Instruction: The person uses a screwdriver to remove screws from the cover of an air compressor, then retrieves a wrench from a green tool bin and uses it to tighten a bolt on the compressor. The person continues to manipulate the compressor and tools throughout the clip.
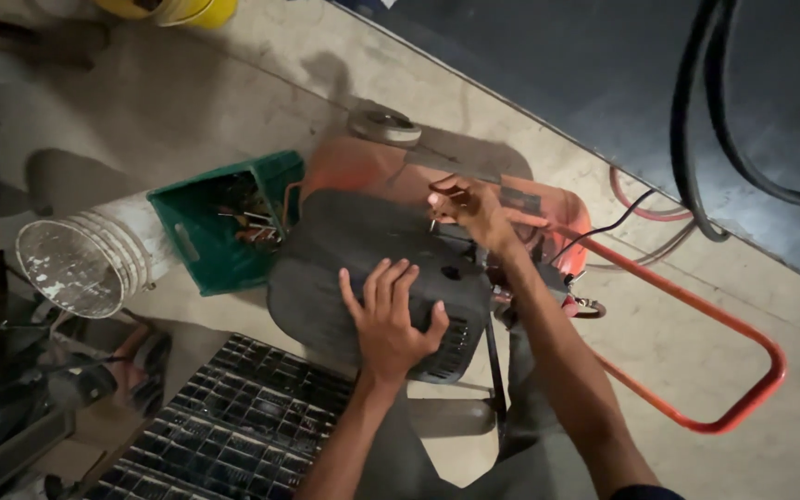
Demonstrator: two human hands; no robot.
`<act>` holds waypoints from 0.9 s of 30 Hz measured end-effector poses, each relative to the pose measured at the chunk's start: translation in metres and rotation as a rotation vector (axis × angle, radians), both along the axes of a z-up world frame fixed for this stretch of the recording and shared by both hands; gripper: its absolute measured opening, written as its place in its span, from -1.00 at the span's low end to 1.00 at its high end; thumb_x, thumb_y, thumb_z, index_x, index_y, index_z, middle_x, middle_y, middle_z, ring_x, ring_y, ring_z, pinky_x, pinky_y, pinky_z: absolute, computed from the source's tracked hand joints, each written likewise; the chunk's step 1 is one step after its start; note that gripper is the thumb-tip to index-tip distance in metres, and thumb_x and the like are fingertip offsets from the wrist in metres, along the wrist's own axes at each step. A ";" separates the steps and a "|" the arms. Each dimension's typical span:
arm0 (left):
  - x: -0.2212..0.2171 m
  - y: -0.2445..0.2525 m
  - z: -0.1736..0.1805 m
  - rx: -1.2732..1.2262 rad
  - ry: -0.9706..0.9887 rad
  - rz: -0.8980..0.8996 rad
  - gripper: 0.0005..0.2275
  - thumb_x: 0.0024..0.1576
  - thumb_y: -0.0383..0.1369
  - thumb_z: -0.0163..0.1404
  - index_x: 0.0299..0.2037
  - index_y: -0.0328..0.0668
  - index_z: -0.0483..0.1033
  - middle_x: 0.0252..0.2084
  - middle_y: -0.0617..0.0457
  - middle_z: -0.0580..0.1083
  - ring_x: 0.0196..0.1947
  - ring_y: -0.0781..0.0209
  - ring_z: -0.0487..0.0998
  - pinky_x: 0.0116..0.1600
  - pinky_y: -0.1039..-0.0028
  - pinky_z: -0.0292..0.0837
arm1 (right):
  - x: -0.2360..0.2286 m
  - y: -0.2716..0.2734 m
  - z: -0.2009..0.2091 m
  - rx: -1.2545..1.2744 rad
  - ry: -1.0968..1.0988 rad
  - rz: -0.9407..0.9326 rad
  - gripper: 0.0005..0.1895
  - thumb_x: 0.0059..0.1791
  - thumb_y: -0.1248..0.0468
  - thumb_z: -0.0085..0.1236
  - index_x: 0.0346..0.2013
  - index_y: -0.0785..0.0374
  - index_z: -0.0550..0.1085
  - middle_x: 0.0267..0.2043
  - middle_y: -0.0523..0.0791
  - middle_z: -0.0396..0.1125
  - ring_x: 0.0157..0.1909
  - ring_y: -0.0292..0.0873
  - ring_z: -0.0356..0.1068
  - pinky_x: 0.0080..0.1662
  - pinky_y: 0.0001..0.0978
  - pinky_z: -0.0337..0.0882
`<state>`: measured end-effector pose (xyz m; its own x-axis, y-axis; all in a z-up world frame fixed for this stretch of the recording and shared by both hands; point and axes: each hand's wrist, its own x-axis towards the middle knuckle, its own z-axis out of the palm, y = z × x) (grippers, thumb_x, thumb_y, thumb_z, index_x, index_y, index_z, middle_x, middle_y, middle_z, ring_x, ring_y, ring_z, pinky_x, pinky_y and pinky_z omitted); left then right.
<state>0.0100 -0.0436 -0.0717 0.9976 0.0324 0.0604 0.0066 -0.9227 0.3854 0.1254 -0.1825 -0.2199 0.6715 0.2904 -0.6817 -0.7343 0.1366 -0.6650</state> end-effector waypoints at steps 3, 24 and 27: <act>0.002 -0.001 0.002 -0.013 0.009 0.015 -0.56 0.12 -0.03 -0.12 -0.01 -0.17 0.56 0.03 -0.04 0.52 0.13 -0.01 0.54 0.42 -0.40 -0.08 | 0.001 -0.003 -0.007 0.002 -0.070 0.071 -0.68 0.00 0.33 0.36 -0.02 0.42 0.52 -0.22 0.11 0.42 -0.28 -0.05 0.55 -0.17 -0.18 0.68; 0.001 -0.006 -0.007 -0.155 -0.072 0.061 -0.55 0.05 -0.03 -0.06 -0.01 -0.20 0.52 0.00 -0.10 0.51 0.12 -0.07 0.54 0.42 -0.37 -0.02 | 0.007 0.038 -0.147 -0.625 0.597 -0.384 -0.76 -0.35 0.18 0.36 -0.63 0.28 0.52 -0.73 0.01 0.29 -0.65 0.07 0.28 -0.53 -0.07 0.25; 0.002 -0.009 -0.001 -0.170 -0.075 0.087 -0.56 0.08 -0.04 -0.08 -0.04 -0.25 0.54 -0.02 -0.12 0.51 0.12 -0.10 0.55 0.42 -0.38 -0.02 | 0.027 0.027 -0.066 -0.176 0.642 -0.314 -0.67 -0.11 0.06 0.17 -0.55 0.14 0.25 -0.60 -0.27 -0.07 -0.60 -0.23 -0.03 -0.47 -0.34 0.07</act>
<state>0.0122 -0.0526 -0.0722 0.9836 0.1341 0.1210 0.0486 -0.8416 0.5379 0.1522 -0.1554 -0.2857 0.1579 0.0002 -0.9875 -0.9302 0.3355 -0.1487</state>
